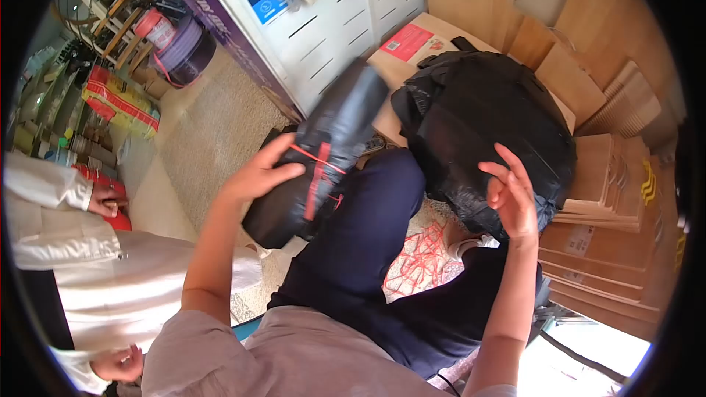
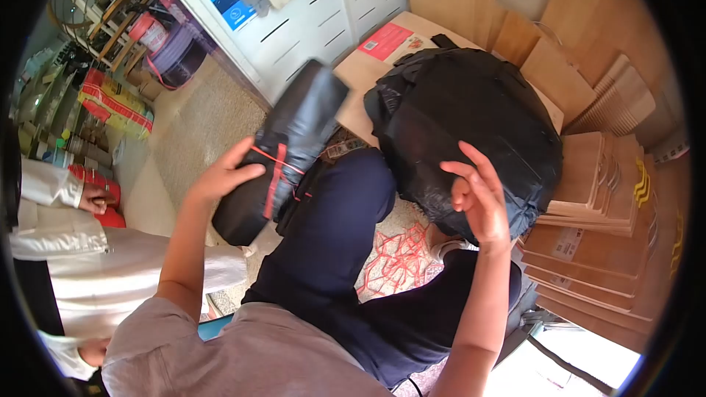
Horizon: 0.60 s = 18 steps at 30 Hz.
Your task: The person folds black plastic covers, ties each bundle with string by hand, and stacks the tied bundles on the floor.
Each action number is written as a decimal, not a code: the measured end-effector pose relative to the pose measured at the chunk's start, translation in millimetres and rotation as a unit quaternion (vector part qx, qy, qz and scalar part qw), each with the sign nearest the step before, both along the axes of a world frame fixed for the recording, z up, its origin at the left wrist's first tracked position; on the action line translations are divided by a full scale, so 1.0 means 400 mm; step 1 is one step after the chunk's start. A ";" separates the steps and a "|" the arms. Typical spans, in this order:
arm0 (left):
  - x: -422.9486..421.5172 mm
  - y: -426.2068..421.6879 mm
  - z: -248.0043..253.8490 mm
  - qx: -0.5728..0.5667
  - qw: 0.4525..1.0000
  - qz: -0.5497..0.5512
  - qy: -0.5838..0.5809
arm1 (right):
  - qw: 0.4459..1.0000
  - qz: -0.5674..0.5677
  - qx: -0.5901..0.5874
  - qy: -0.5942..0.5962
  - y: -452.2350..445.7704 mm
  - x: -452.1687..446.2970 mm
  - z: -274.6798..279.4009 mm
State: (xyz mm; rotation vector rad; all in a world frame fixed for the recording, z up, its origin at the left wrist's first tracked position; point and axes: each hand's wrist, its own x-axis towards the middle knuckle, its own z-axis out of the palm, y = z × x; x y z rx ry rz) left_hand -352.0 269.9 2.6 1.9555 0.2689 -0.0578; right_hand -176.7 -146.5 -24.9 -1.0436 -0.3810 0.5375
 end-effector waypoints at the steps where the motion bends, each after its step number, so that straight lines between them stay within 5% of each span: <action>1: -0.032 0.072 -0.030 -0.043 0.998 0.045 0.013 | 1.000 -0.003 -0.018 -0.003 -0.008 0.005 -0.016; 4: -0.128 0.224 -0.121 -0.114 0.971 0.158 0.140 | 0.999 -0.013 -0.044 0.015 -0.011 -0.009 -0.049; 7: -0.239 0.394 -0.414 -0.109 0.962 0.185 0.167 | 0.996 -0.029 -0.083 0.022 0.000 -0.032 -0.082; 13: -0.190 0.430 -0.539 -0.156 0.958 0.178 0.162 | 0.985 -0.083 -0.130 0.073 0.002 -0.068 -0.098; 16: -0.136 0.504 -0.637 -0.091 0.969 0.204 0.105 | 0.978 -0.112 -0.168 0.054 -0.006 -0.082 -0.071; 18: -0.162 0.642 -0.880 0.049 0.959 0.263 0.095 | 0.973 -0.134 -0.188 0.034 -0.014 -0.091 -0.059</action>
